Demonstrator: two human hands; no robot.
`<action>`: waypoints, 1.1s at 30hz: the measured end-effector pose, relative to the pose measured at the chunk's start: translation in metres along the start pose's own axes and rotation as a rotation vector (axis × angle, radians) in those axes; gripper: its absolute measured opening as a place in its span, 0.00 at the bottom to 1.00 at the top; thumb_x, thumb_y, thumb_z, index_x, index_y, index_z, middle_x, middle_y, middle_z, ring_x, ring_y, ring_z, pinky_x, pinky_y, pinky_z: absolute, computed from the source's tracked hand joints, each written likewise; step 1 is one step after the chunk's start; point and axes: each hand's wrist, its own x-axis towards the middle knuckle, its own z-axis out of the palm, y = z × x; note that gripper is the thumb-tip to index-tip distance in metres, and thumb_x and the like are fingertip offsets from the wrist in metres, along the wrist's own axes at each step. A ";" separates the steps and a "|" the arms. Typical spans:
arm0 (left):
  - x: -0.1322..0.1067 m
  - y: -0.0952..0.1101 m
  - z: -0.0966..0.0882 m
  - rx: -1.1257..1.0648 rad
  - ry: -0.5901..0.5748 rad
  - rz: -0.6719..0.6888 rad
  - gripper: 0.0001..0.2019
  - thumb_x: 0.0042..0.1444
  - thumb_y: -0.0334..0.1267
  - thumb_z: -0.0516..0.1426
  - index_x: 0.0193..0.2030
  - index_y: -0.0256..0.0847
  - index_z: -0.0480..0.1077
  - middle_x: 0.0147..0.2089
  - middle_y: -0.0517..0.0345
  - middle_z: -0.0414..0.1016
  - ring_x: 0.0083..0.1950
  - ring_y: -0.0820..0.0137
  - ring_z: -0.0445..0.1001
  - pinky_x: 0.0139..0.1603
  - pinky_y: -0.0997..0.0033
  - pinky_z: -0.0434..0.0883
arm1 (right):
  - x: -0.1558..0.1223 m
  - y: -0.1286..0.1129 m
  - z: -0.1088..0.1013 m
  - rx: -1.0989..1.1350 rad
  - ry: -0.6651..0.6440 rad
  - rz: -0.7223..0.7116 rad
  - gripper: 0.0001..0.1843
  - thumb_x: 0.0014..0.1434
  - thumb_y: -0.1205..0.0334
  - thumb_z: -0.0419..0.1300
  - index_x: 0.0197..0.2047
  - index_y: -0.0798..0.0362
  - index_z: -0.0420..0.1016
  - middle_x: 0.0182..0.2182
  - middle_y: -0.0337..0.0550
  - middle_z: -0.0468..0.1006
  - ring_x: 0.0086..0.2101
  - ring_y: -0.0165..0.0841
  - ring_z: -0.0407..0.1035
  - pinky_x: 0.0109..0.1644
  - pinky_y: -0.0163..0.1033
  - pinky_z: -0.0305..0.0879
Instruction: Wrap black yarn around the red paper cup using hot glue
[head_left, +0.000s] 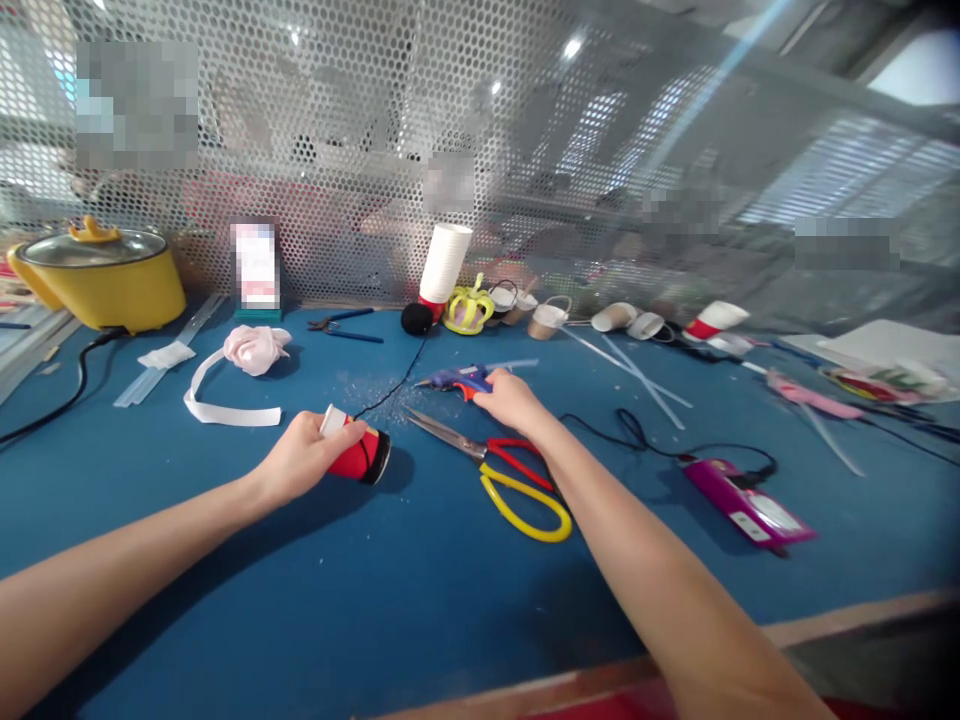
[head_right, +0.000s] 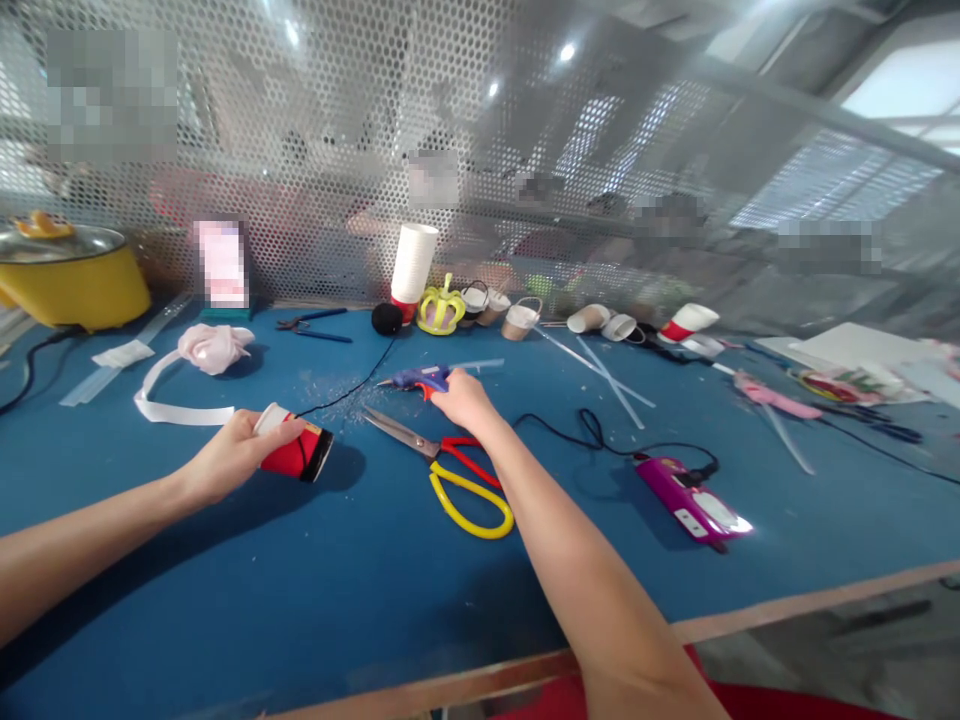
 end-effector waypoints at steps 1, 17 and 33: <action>0.001 0.000 0.000 0.013 0.010 -0.002 0.20 0.48 0.52 0.52 0.17 0.39 0.56 0.17 0.67 0.50 0.20 0.78 0.47 0.20 0.75 0.46 | -0.003 0.000 -0.004 0.050 0.023 0.011 0.17 0.46 0.67 0.59 0.41 0.62 0.69 0.36 0.57 0.76 0.34 0.39 0.71 0.33 0.37 0.63; 0.007 0.000 0.000 0.147 0.032 -0.060 0.21 0.48 0.55 0.49 0.18 0.39 0.55 0.18 0.66 0.49 0.21 0.78 0.48 0.20 0.75 0.47 | -0.107 -0.039 -0.033 0.701 -0.345 -0.223 0.11 0.50 0.58 0.57 0.33 0.58 0.71 0.23 0.42 0.75 0.21 0.28 0.69 0.24 0.33 0.68; 0.007 0.003 0.000 0.102 0.018 -0.053 0.20 0.48 0.51 0.50 0.16 0.38 0.56 0.17 0.66 0.51 0.20 0.79 0.48 0.18 0.76 0.47 | -0.124 -0.044 -0.024 0.391 -0.298 -0.295 0.07 0.53 0.59 0.54 0.30 0.53 0.69 0.11 0.31 0.65 0.13 0.26 0.63 0.17 0.30 0.60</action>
